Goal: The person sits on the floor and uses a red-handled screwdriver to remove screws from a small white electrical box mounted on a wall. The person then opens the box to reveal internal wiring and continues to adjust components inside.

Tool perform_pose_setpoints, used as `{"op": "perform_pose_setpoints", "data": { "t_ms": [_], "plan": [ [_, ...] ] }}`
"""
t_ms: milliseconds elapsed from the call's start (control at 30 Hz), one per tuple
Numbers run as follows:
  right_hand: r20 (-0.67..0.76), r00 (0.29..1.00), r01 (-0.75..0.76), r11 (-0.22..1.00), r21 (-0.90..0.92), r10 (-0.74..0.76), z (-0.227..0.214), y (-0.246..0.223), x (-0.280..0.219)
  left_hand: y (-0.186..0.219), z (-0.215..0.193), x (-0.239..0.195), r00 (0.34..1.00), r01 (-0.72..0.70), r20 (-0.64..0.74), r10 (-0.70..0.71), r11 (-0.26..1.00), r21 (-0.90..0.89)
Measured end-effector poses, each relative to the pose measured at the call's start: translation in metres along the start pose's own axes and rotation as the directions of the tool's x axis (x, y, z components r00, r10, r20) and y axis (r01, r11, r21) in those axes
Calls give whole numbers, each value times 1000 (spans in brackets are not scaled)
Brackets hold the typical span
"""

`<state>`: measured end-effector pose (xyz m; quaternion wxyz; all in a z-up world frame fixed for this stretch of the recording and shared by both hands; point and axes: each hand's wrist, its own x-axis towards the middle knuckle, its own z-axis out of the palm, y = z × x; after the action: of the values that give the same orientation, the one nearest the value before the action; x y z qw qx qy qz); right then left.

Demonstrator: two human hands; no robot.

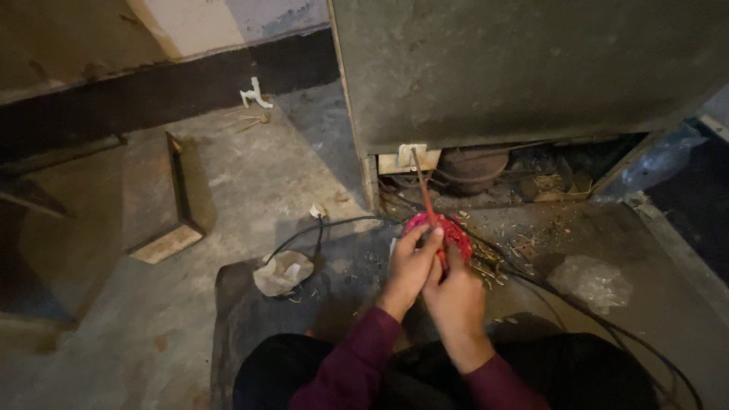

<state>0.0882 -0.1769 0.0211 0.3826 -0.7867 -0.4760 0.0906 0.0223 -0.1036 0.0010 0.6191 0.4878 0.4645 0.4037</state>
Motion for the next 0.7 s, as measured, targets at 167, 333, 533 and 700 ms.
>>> {"op": "perform_pose_setpoints", "data": {
  "t_ms": [167, 333, 533, 700],
  "plan": [
    [54, 998, -4, 990, -141, 11, -1, -12, 0, -1, -6, 8, 982, -183, -19, 186, 976, 122],
    [-14, 997, 64, 959, -275, -70, 4, -1, -3, -3, -3, 11, 986, -155, 61, 158, 987, -47],
    [-113, 935, 350, 826, 441, -336, -4, 19, 15, -6, -4, 17, 992, -93, 83, 96, 995, -33],
    [745, 663, -748, 113, 654, 79, -9, 41, 16, -15, -12, 23, 982, -124, 133, 135, 988, -88]
  ]
}}
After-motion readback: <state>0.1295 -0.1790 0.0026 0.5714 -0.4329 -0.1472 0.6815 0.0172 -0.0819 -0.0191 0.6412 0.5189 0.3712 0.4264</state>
